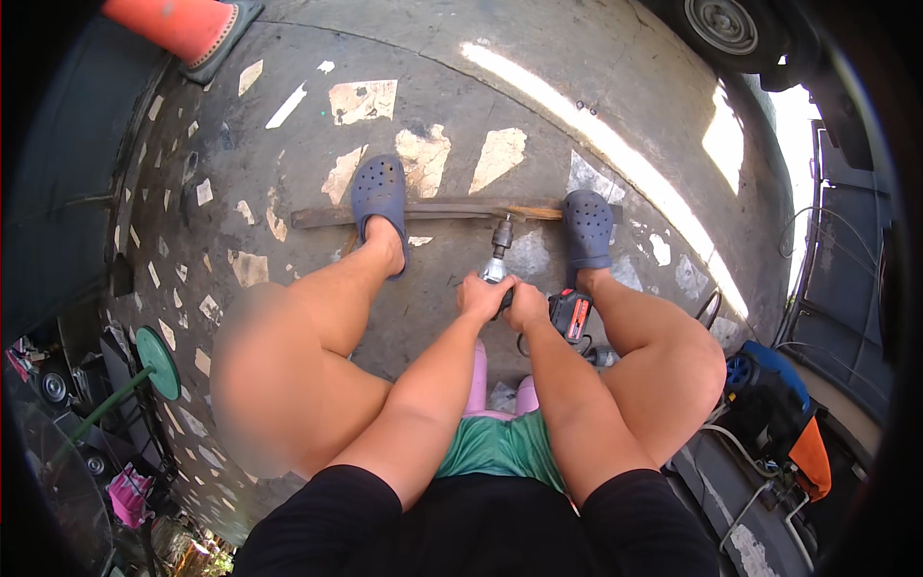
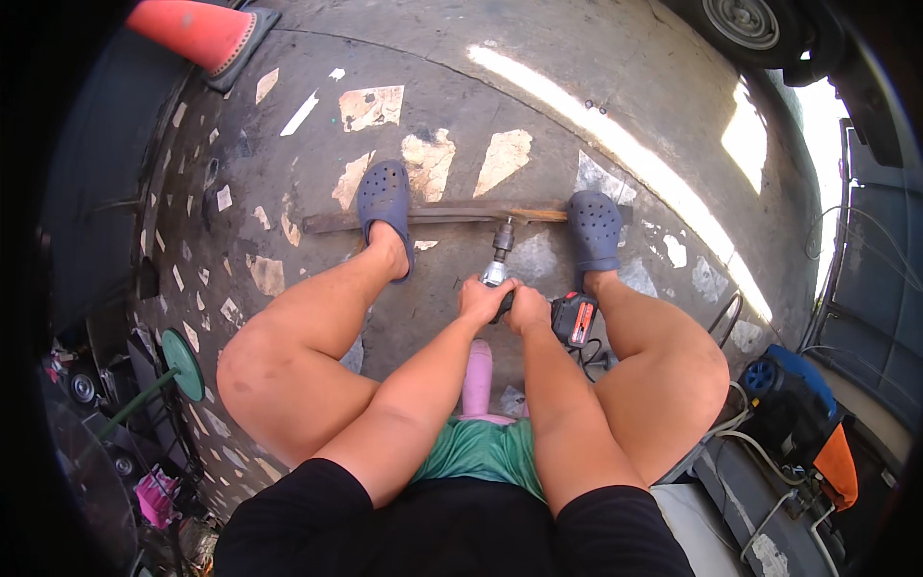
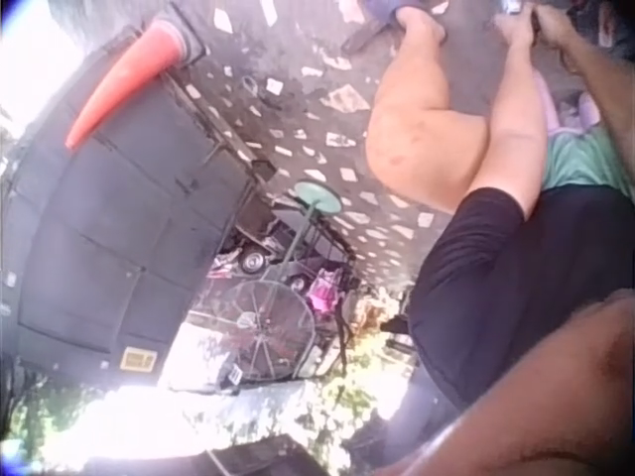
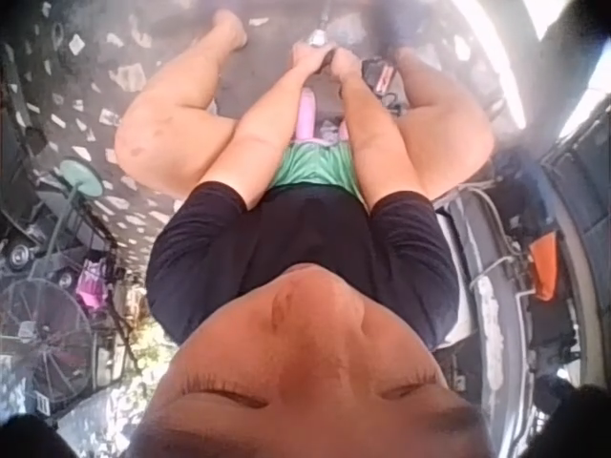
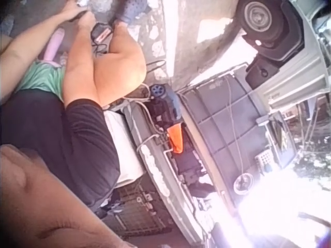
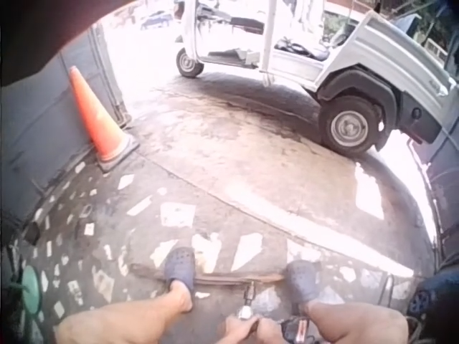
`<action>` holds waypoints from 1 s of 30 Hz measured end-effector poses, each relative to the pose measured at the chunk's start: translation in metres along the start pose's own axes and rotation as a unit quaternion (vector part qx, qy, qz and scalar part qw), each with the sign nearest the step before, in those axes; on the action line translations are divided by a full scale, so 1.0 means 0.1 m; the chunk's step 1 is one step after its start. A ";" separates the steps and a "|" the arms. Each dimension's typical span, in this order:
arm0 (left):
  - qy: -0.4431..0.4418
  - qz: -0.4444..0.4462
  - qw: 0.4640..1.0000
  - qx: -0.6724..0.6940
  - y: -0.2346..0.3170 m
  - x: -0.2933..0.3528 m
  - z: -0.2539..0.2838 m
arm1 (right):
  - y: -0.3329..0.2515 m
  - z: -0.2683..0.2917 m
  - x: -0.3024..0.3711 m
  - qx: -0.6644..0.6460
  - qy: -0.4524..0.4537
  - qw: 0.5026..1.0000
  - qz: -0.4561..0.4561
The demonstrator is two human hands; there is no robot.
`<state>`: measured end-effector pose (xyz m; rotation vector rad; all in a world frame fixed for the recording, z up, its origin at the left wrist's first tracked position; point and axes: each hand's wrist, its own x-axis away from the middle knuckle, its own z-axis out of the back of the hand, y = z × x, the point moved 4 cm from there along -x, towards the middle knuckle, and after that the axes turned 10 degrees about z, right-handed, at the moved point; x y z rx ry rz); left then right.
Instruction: Using a power drill to make a hole in a metal bar.
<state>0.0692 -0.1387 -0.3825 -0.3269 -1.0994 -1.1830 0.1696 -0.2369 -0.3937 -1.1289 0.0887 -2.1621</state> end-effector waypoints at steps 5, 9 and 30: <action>0.042 0.010 0.999 0.031 -0.16 -0.08 0.13 | -0.24 0.03 -0.04 0.022 -0.043 0.998 0.051; 0.088 0.033 0.993 0.064 -0.39 -0.23 0.45 | -0.65 -0.09 -0.17 0.056 -0.078 0.988 0.117; -0.021 -0.037 0.995 -0.087 0.39 0.12 0.00 | 0.12 0.09 0.09 -0.041 0.013 0.999 0.017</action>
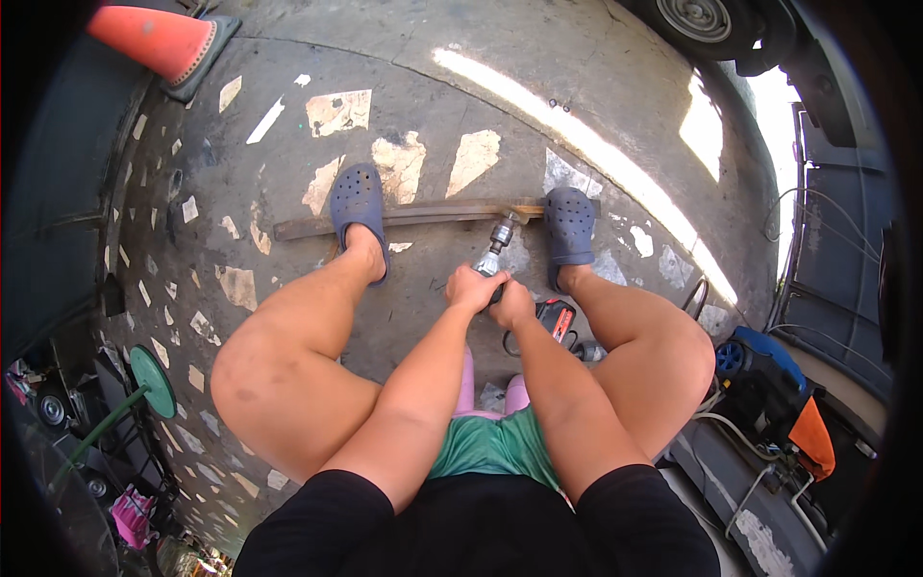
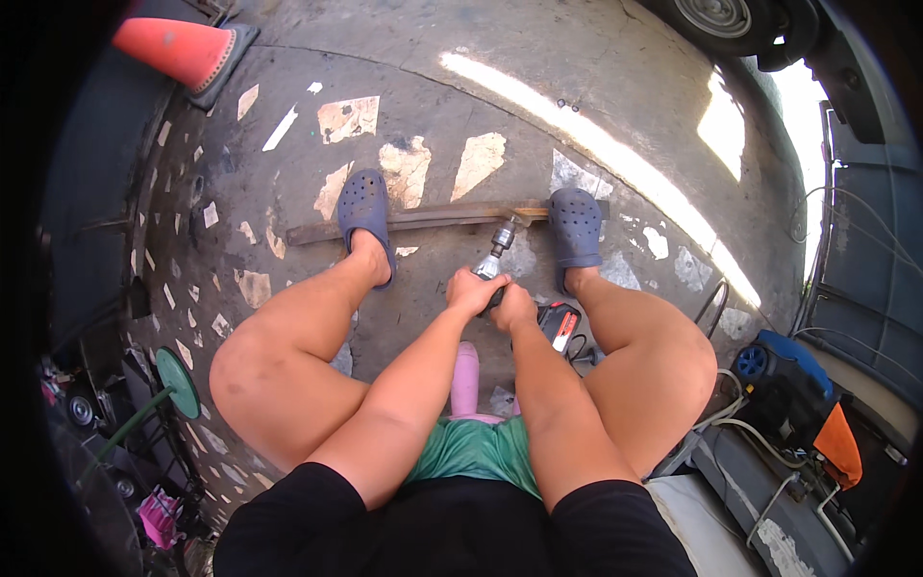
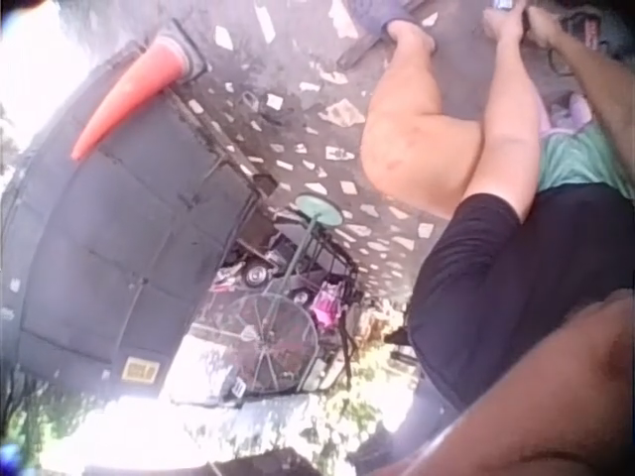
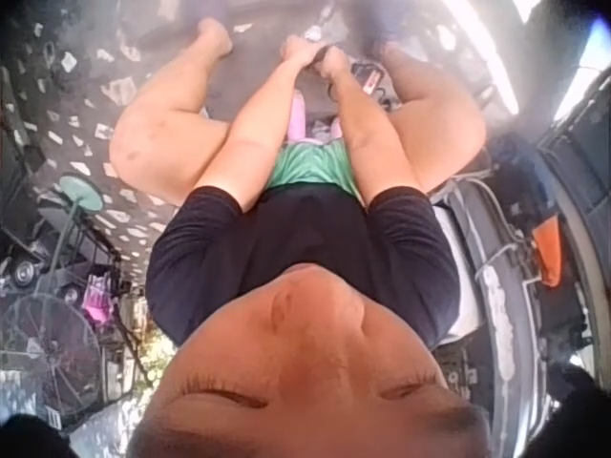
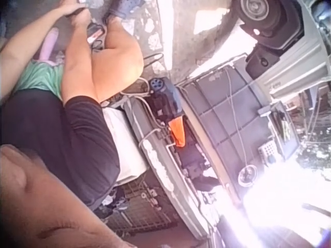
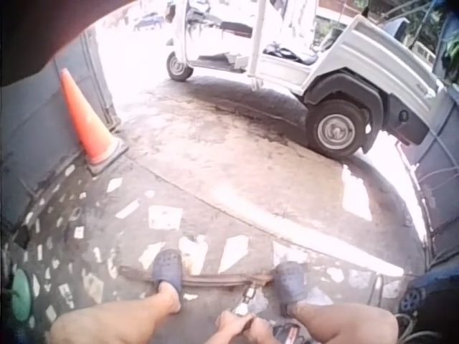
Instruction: Using a power drill to make a hole in a metal bar.
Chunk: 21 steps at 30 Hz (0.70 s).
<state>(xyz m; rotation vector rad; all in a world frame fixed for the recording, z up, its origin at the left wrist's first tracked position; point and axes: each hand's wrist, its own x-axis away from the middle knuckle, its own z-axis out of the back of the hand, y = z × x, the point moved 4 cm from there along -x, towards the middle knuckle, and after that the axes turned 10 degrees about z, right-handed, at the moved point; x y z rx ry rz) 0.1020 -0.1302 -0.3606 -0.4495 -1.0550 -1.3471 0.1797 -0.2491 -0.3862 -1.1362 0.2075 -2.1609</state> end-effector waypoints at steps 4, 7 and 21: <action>-0.019 0.064 0.998 -0.013 -0.33 -0.06 0.03 | -0.20 -0.23 0.14 -0.056 0.004 0.998 -0.006; 0.017 0.074 0.997 0.009 -0.52 -0.07 0.04 | -0.25 -0.30 0.10 -0.069 0.028 0.997 -0.007; 0.063 -0.054 0.995 -0.049 0.13 0.56 -0.02 | 0.37 -0.04 -0.01 0.010 0.003 0.994 0.108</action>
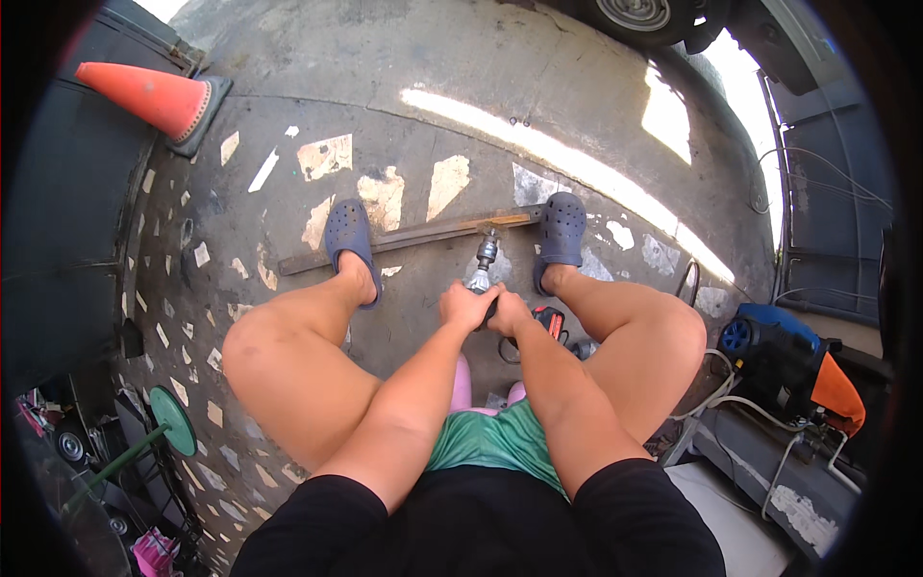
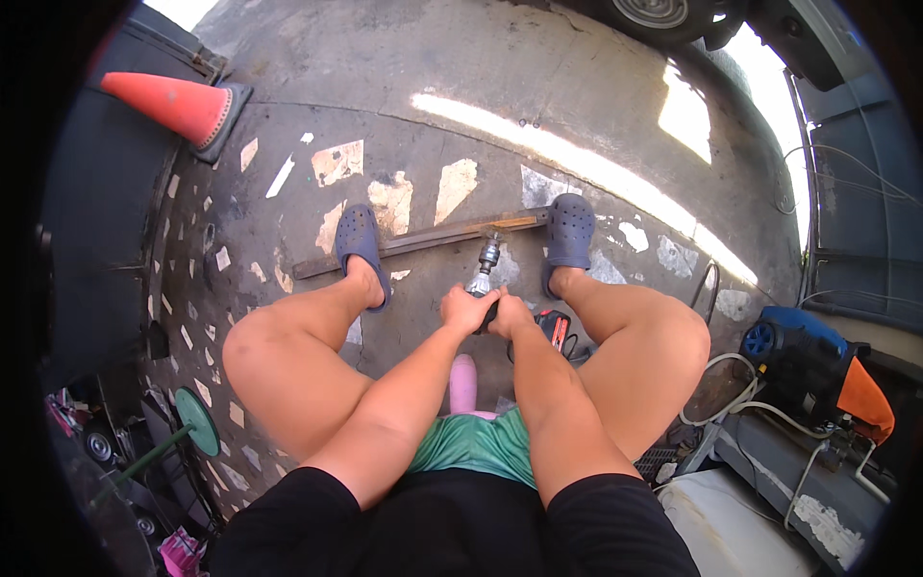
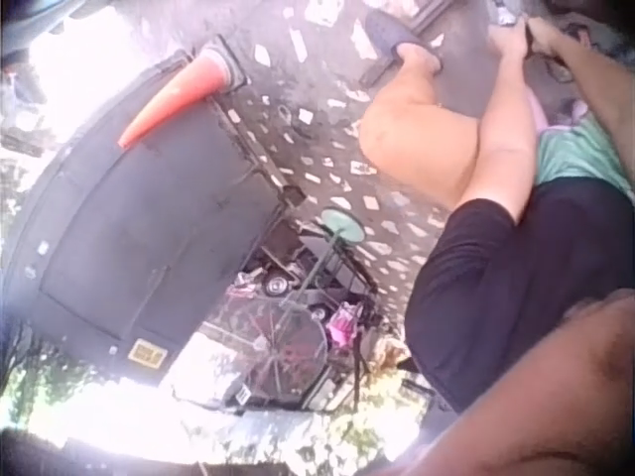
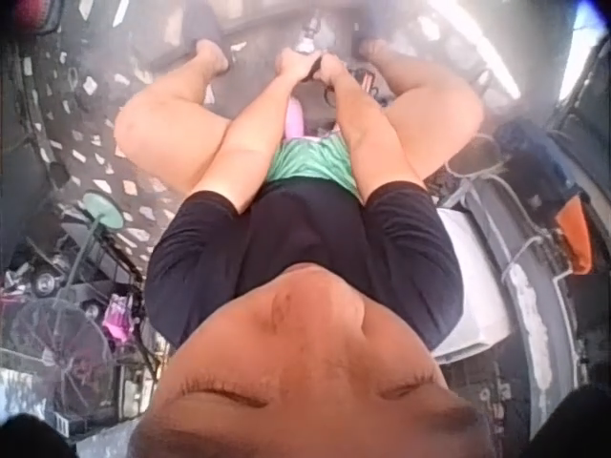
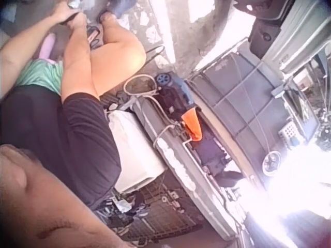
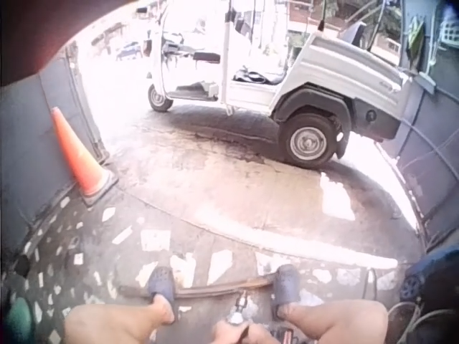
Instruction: Using a power drill to make a hole in a metal bar.
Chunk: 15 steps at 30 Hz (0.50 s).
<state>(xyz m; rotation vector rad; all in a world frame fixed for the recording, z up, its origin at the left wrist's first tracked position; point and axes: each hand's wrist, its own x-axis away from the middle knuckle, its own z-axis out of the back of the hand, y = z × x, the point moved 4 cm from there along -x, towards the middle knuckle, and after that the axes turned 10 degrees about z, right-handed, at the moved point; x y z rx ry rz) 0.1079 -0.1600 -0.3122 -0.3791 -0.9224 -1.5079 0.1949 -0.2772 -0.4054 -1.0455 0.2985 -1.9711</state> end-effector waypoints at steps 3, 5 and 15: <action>0.005 -0.032 0.999 -0.020 0.09 0.16 0.12 | 0.02 -0.04 -0.10 0.003 0.010 0.992 0.128; 0.021 -0.044 0.998 -0.035 0.09 0.23 0.19 | 0.05 -0.10 -0.14 0.008 0.026 0.992 0.123; 0.008 -0.052 0.998 -0.041 0.23 -0.03 -0.07 | 0.18 -0.17 -0.20 0.010 0.068 0.996 0.049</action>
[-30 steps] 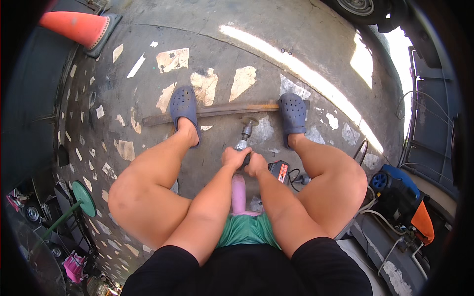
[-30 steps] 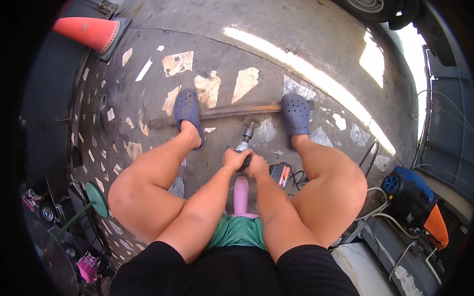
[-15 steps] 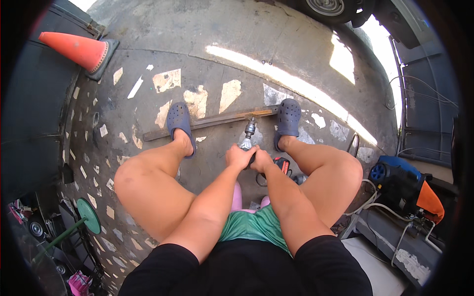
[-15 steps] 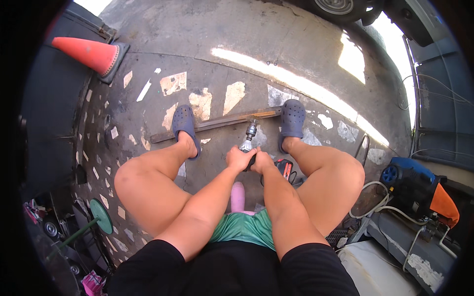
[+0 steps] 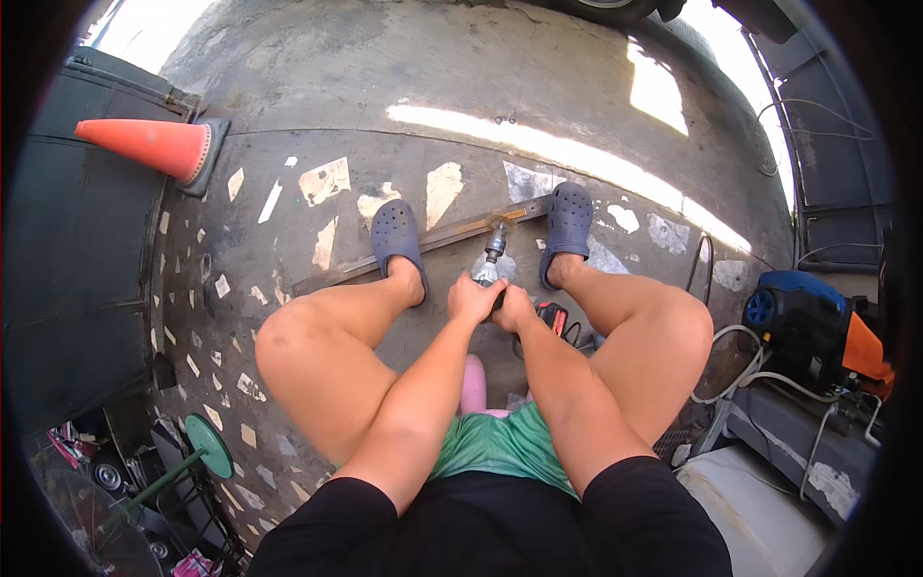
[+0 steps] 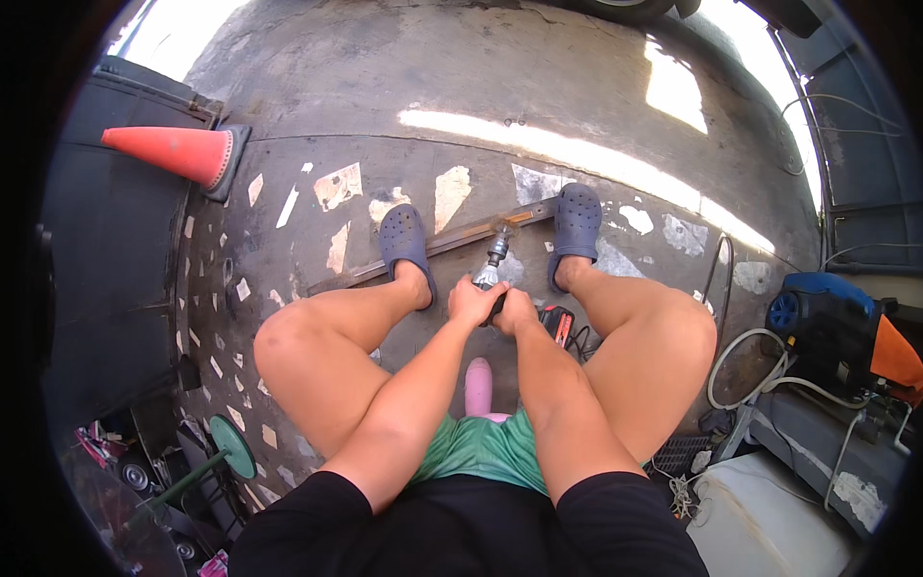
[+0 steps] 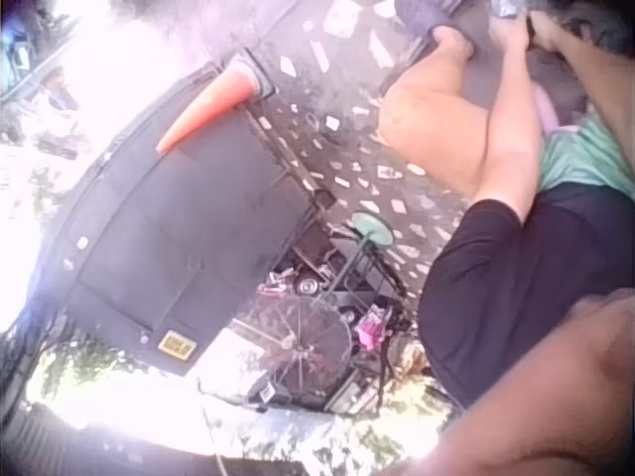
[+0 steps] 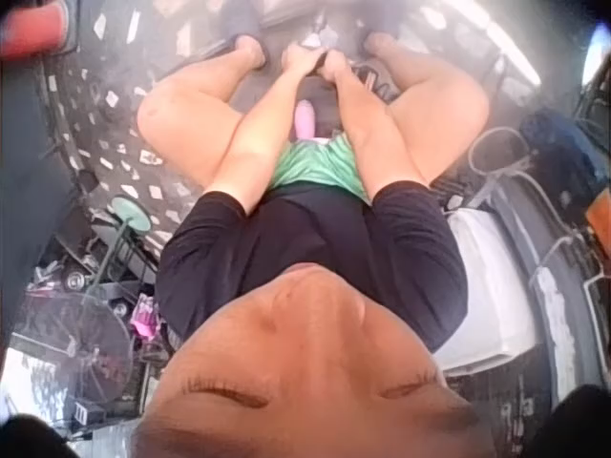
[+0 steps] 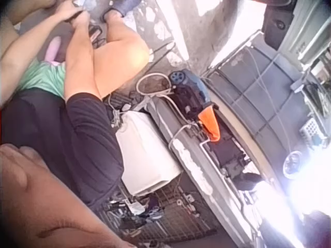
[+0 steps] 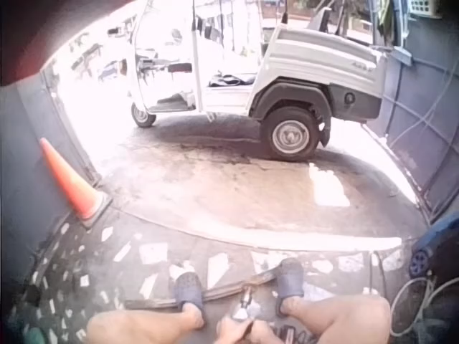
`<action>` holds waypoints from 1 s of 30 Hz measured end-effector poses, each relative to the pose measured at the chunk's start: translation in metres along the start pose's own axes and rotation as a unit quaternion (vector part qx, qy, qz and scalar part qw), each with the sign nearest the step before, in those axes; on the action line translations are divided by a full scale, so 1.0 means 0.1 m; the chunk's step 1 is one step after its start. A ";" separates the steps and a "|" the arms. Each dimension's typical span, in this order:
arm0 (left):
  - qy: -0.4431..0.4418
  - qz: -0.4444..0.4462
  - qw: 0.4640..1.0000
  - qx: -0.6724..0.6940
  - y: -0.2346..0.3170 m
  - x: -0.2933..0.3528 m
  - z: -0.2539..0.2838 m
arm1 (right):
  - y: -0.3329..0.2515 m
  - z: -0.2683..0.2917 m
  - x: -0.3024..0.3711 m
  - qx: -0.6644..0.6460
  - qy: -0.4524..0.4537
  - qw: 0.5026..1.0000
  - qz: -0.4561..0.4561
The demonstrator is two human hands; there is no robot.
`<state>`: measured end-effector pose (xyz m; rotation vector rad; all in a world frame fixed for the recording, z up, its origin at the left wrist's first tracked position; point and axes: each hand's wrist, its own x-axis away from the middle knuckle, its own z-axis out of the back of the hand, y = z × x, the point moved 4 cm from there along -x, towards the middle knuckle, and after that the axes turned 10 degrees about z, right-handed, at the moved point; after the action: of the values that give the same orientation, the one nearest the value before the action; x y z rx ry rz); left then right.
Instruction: Using a power drill to make a hole in a metal bar.
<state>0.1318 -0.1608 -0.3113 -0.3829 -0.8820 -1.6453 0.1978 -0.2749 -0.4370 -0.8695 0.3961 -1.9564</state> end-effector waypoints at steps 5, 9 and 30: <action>-0.057 -0.016 0.998 0.033 0.26 -0.39 -0.17 | 0.12 0.31 0.00 -0.024 0.039 0.994 -0.102; -0.077 -0.025 0.996 0.036 0.40 -0.54 -0.24 | 0.15 0.42 0.02 -0.065 0.075 0.980 -0.174; -0.053 -0.044 0.992 0.102 0.48 -0.56 -0.35 | 0.13 0.71 0.05 -0.036 0.049 0.974 -0.218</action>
<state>0.1994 -0.1490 -0.3557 -0.2939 -1.1514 -1.6084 0.2549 -0.2808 -0.3926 -0.9705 0.3557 -2.4084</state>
